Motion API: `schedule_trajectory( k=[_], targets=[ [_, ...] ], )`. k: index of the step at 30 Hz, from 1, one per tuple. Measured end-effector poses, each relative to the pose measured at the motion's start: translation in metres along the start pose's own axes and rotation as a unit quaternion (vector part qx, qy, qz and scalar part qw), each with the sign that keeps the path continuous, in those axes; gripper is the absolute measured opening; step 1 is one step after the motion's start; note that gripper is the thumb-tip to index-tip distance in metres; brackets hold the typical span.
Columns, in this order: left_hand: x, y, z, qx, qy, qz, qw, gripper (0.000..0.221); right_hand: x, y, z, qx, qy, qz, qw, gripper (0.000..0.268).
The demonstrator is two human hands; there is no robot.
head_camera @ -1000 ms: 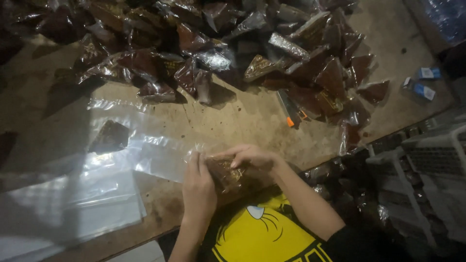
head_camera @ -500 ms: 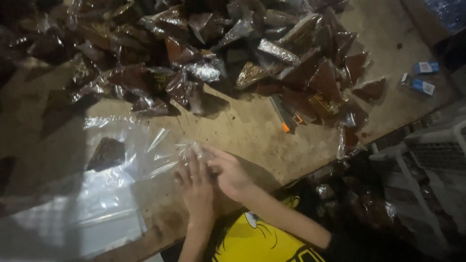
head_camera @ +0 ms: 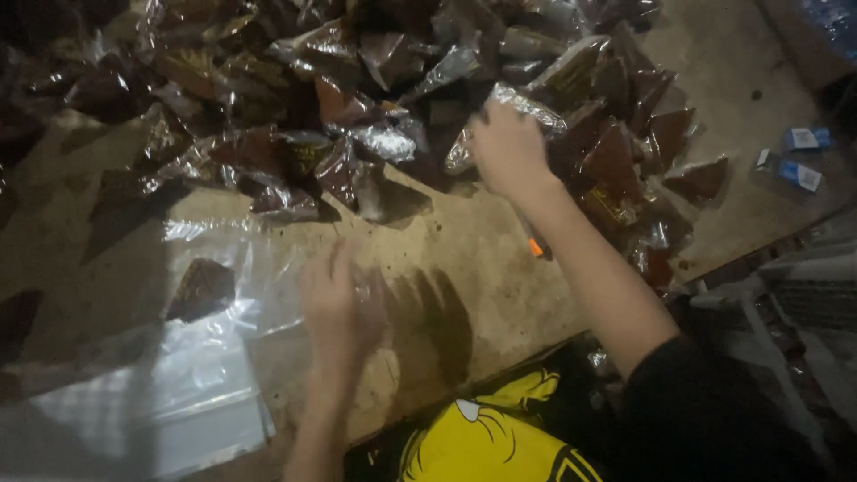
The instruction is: Packing individually wrapped bread pieces into larger plastic bags and sealing them.
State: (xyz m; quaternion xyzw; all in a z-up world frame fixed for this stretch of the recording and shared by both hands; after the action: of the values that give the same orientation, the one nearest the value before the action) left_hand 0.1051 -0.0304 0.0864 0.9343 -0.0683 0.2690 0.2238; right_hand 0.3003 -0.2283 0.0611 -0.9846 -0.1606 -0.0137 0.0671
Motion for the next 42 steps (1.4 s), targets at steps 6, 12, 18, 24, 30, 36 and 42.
schedule_trajectory(
  k=[6,12,18,24,30,36,42],
  targets=[
    [0.052,-0.073,0.113,0.134,-0.177,-0.139,0.965,0.085,-0.021,-0.013,0.008,0.077,-0.107,0.007,0.991,0.036],
    [0.053,-0.066,0.061,-0.168,-0.138,-0.373,0.902,0.053,-0.060,-0.019,-0.016,0.331,-0.115,0.033,0.936,0.036],
    [0.007,0.001,0.051,-0.492,-0.198,-0.244,0.812,0.083,-0.120,-0.066,0.026,0.748,-0.087,0.061,0.655,0.036],
    [-0.056,-0.003,0.008,0.089,-0.073,-0.144,0.983,0.116,-0.156,-0.035,-0.015,0.481,0.122,0.010,0.868,0.099],
    [-0.094,-0.017,0.039,0.275,-0.035,-0.056,0.959,0.063,-0.211,-0.041,0.051,-0.003,-0.052,-0.107,0.993,0.050],
    [-0.083,0.005,0.024,0.237,-0.060,-0.036,0.969,0.058,-0.232,-0.103,0.050,0.135,0.198,-0.325,0.915,0.013],
    [-0.076,0.018,0.015,0.144,-0.195,-0.075,0.967,0.048,-0.188,-0.125,0.068,0.446,-0.077,0.108,0.885,0.029]
  ],
)
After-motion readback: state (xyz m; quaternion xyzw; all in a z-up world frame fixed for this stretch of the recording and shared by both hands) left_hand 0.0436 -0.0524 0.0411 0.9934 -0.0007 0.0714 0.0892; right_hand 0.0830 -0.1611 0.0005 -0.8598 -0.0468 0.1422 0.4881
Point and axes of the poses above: each hand's wrist, its own x-axis towards the middle knuckle, its own z-axis out of the palm, y = z × x, the point moved 7 cm from there along x, towards the middle knuckle, and after that the axes turned 4 degrees about x, right-handed, at the moved point
